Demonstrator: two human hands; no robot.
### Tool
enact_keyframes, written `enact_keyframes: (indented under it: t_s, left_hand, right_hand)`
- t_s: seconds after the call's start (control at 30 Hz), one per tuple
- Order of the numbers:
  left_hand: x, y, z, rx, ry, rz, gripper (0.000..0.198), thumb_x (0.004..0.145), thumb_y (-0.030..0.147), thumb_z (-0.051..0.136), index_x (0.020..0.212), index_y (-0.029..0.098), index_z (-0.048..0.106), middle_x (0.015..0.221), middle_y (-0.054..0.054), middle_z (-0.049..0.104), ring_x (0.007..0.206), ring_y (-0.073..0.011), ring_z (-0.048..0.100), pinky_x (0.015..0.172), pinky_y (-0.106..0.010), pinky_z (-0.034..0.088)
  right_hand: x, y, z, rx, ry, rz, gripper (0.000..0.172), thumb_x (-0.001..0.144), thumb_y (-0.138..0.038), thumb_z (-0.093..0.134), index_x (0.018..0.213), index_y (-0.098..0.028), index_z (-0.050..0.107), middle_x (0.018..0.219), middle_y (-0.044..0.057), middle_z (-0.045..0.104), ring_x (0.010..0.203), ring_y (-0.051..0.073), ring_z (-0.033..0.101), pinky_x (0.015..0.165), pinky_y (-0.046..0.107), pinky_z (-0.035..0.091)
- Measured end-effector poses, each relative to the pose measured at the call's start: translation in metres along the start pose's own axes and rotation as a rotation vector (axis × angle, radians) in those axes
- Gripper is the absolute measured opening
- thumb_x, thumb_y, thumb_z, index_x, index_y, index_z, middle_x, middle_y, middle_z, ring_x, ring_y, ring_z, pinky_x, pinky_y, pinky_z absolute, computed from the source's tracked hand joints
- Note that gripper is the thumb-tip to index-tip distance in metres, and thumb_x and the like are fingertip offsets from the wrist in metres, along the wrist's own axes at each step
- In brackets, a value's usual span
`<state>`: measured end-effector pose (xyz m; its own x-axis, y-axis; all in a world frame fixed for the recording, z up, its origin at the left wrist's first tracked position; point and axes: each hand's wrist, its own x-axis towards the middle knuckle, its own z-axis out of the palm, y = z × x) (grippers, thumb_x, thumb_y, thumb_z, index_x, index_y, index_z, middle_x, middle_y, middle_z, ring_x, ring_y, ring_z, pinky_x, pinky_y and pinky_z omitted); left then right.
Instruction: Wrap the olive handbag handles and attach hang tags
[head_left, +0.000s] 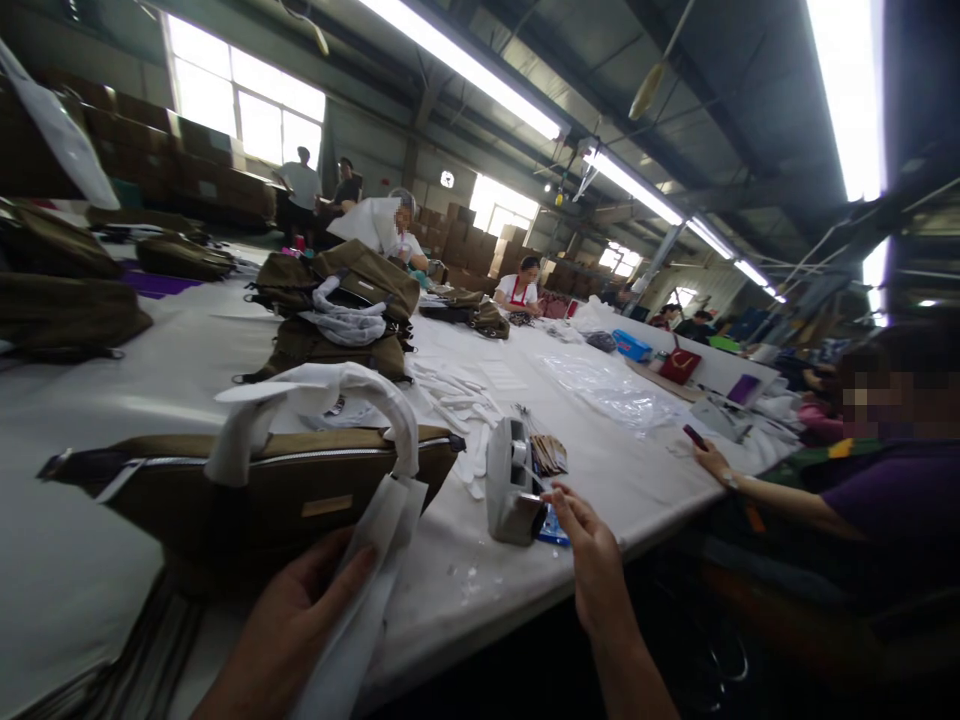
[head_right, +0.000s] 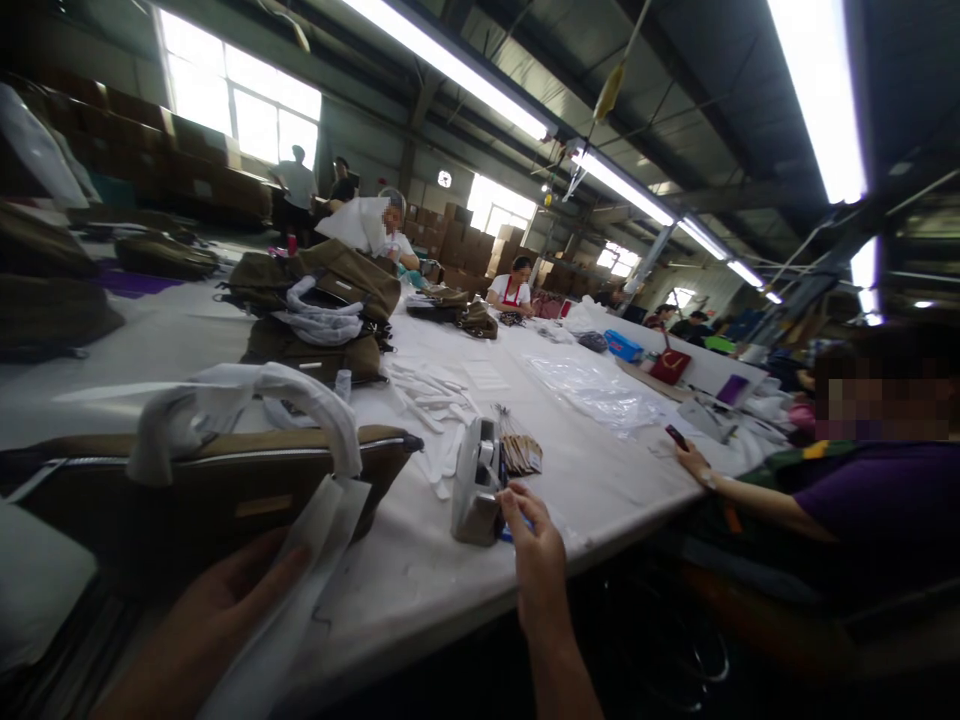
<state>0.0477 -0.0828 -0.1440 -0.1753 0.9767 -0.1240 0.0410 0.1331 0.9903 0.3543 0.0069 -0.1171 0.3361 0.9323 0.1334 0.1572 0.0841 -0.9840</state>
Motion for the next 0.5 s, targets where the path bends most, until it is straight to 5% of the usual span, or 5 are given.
enact_keyframes:
  t_s: [0.1, 0.23, 0.37, 0.5]
  left_hand:
    - [0.001, -0.003, 0.000, -0.023, 0.006, -0.011, 0.052, 0.091, 0.057, 0.065, 0.128, 0.021, 0.071, 0.138, -0.005, 0.070, 0.139, -0.0319, 0.056, 0.119, -0.039, 0.042]
    - [-0.001, 0.000, 0.000, -0.051, 0.006, -0.010, 0.051, 0.090, 0.056, 0.067, 0.127, 0.022, 0.072, 0.136, -0.004, 0.071, 0.137, -0.0335, 0.058, 0.115, -0.041, 0.048]
    - [0.000, 0.007, 0.002, -0.053, 0.026, -0.005, 0.058, 0.085, 0.061, 0.069, 0.124, 0.018, 0.074, 0.131, -0.008, 0.074, 0.131, -0.0342, 0.063, 0.112, -0.040, 0.051]
    - [0.001, 0.006, 0.004, -0.034, 0.053, 0.018, 0.061, 0.082, 0.061, 0.071, 0.121, 0.015, 0.074, 0.129, -0.010, 0.075, 0.127, -0.0345, 0.066, 0.109, -0.038, 0.053]
  right_hand:
    - [-0.019, 0.018, 0.004, 0.135, -0.025, 0.224, 0.054, 0.061, -0.063, 0.088, 0.092, -0.019, 0.082, 0.106, 0.010, 0.078, 0.097, 0.026, 0.070, 0.076, 0.030, 0.055]
    - [-0.027, 0.053, 0.013, 0.204, 0.035, 0.359, 0.062, 0.045, -0.061, 0.095, 0.085, -0.015, 0.080, 0.085, 0.010, 0.077, 0.062, 0.016, 0.063, 0.050, 0.023, 0.045]
    - [-0.034, 0.054, 0.015, 0.165, 0.002, 0.301, 0.059, 0.046, -0.062, 0.095, 0.076, -0.014, 0.078, 0.067, 0.006, 0.071, 0.051, 0.013, 0.054, 0.047, 0.023, 0.040]
    - [-0.062, 0.009, 0.024, 0.071, -0.264, 0.030, 0.041, 0.076, -0.057, 0.083, 0.075, -0.017, 0.076, 0.063, 0.003, 0.067, 0.054, 0.013, 0.055, 0.057, 0.026, 0.047]
